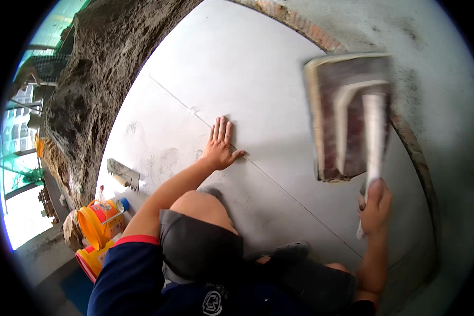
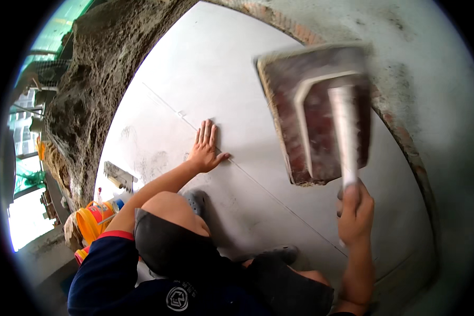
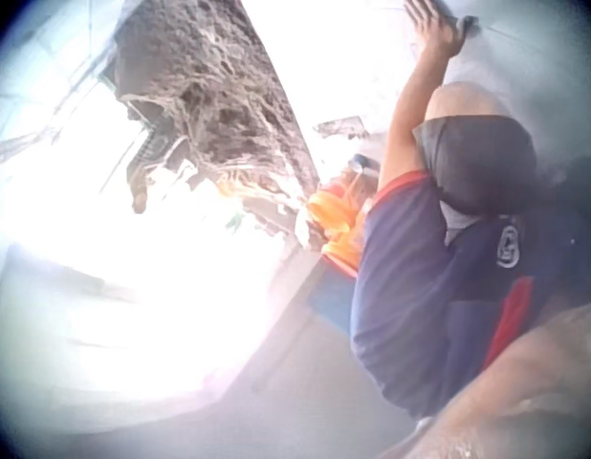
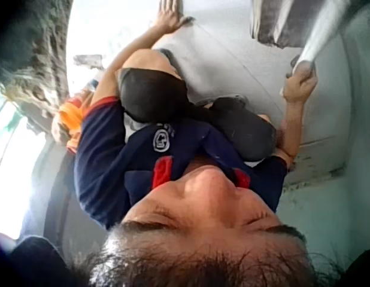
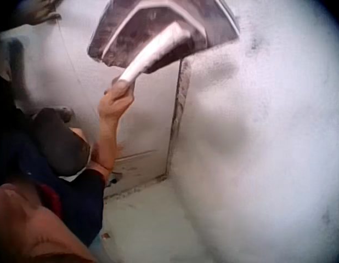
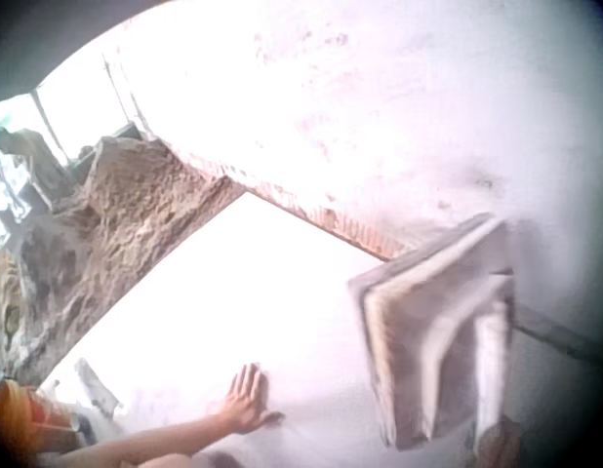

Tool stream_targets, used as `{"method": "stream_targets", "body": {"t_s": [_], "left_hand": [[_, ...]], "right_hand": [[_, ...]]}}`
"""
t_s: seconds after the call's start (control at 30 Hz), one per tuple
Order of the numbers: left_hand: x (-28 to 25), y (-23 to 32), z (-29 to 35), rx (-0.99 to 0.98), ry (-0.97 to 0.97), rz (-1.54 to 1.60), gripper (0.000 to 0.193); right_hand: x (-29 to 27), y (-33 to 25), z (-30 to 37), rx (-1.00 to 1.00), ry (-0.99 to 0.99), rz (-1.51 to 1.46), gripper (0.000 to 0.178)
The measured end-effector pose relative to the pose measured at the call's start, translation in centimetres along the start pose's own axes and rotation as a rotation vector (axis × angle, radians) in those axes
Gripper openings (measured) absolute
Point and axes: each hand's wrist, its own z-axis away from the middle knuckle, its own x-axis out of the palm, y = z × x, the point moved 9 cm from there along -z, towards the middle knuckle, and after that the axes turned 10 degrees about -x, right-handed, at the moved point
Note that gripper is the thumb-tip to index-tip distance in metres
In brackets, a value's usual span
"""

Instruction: The person applies mortar to the back of a large floor tile, places it onto the prepared floor surface, taps it into position using a grout float, and inserts leveling spacers along the edges.

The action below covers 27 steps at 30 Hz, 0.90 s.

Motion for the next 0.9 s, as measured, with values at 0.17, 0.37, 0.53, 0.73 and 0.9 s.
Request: {"method": "stream_targets", "body": {"t_s": [0.17,0.37,0.53,0.73,0.9], "left_hand": [[-0.1,1.7,-0.6,0.044,0.006,0.097,0.098],[0.4,0.6,-0.4,0.039,-0.008,0.208,0.099],[-0.3,0.1,0.0,0.125,0.119,0.234,0.094],[1.1,-3.9,3.1,0.09,0.085,0.216,0.091],[0.1,-3.1,2.5,0.081,0.046,0.225,0.09]], "right_hand": [[3.4,11.5,2.6,-0.238,0.136,0.246,0.047],[10.7,15.0,-1.4,0.128,-0.263,0.454,0.052],[12.2,4.8,-5.4,0.404,-0.135,0.221,0.06],[10.8,-12.1,-8.3,-0.023,-0.068,-0.138,0.059],[10.9,-2.2,-6.1,-0.389,0.196,0.161,0.043]]}}
